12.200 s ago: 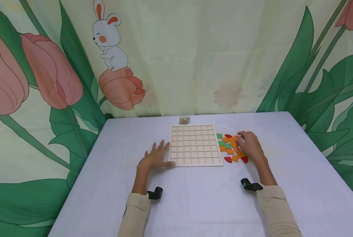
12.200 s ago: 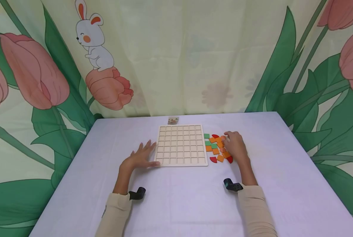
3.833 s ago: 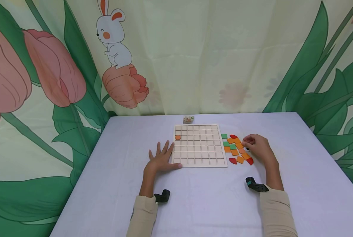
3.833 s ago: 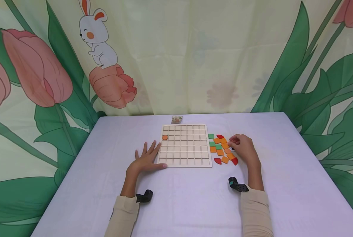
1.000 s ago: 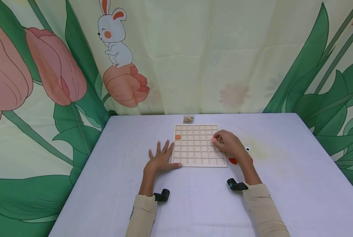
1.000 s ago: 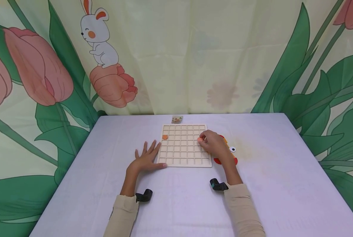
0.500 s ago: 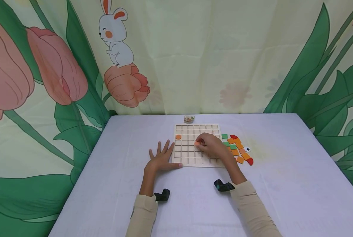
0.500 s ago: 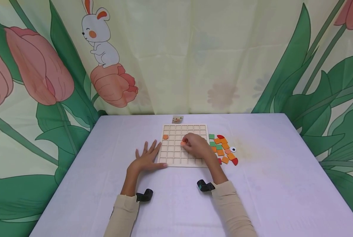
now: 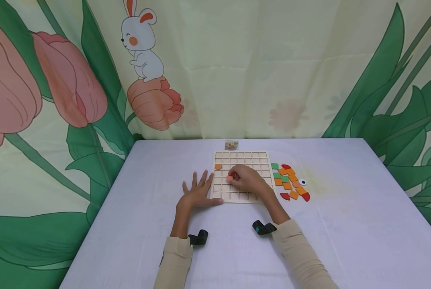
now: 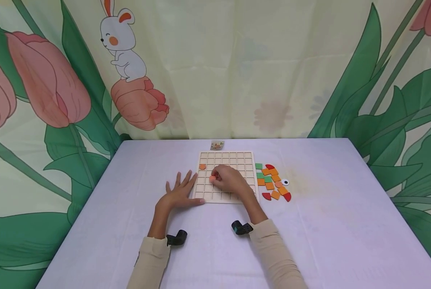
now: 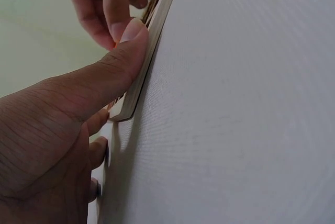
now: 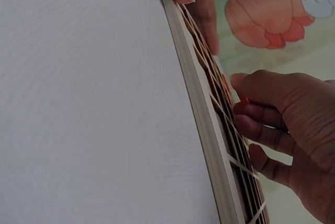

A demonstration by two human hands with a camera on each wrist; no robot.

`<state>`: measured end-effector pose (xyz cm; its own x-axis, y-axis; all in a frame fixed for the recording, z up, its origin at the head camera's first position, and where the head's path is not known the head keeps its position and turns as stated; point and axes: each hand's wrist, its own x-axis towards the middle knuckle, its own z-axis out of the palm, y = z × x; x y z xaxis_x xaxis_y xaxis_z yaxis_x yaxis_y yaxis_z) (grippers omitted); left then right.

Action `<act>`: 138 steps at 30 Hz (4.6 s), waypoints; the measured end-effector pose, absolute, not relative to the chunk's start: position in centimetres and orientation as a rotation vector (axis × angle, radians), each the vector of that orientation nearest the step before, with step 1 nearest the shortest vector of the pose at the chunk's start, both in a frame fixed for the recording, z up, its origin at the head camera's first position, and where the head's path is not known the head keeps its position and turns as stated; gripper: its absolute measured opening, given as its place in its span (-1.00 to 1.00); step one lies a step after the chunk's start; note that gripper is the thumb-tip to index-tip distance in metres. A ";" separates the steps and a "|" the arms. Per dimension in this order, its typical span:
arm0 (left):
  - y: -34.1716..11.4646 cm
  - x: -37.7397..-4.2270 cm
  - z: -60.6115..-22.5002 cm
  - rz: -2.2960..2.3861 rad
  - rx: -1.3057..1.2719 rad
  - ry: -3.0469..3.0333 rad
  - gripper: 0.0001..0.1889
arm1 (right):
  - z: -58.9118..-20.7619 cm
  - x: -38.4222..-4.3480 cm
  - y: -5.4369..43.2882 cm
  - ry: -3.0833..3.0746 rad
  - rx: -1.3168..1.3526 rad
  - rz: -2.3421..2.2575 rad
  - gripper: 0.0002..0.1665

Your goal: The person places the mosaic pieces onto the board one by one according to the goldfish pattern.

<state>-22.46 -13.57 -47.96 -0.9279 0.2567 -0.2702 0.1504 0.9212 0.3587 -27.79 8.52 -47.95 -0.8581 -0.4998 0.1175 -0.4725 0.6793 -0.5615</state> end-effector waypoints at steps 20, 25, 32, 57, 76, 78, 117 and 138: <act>-13.6 -22.6 -48.3 0.474 0.308 2.749 0.13 | -49.2 -27.5 5.3 2.929 -0.980 -0.956 -0.79; -13.6 -22.6 -48.2 0.473 0.302 2.747 0.12 | -49.2 -27.5 4.9 2.941 -0.928 -0.937 -0.78; -13.6 -22.7 -48.2 0.469 0.311 2.753 0.11 | -49.0 -27.5 4.9 2.933 -0.865 -0.922 -0.75; -13.6 -22.5 -48.1 0.496 0.305 2.757 0.11 | -49.2 -27.9 4.8 2.876 -0.819 -1.015 -0.81; -13.7 -22.4 -47.9 0.513 0.316 2.759 0.10 | -49.2 -28.0 4.6 2.826 -0.754 -1.060 -0.82; -13.8 -22.4 -47.9 0.506 0.310 2.754 0.10 | -49.2 -27.9 4.5 2.823 -0.758 -1.066 -0.83; -13.3 -22.3 -47.8 0.508 0.278 2.774 0.11 | -47.4 -27.0 11.9 2.867 -0.658 -1.123 -0.78; -13.3 -22.2 -48.2 0.522 0.274 2.769 0.12 | -46.6 -26.0 20.1 2.906 -0.406 -1.116 -0.72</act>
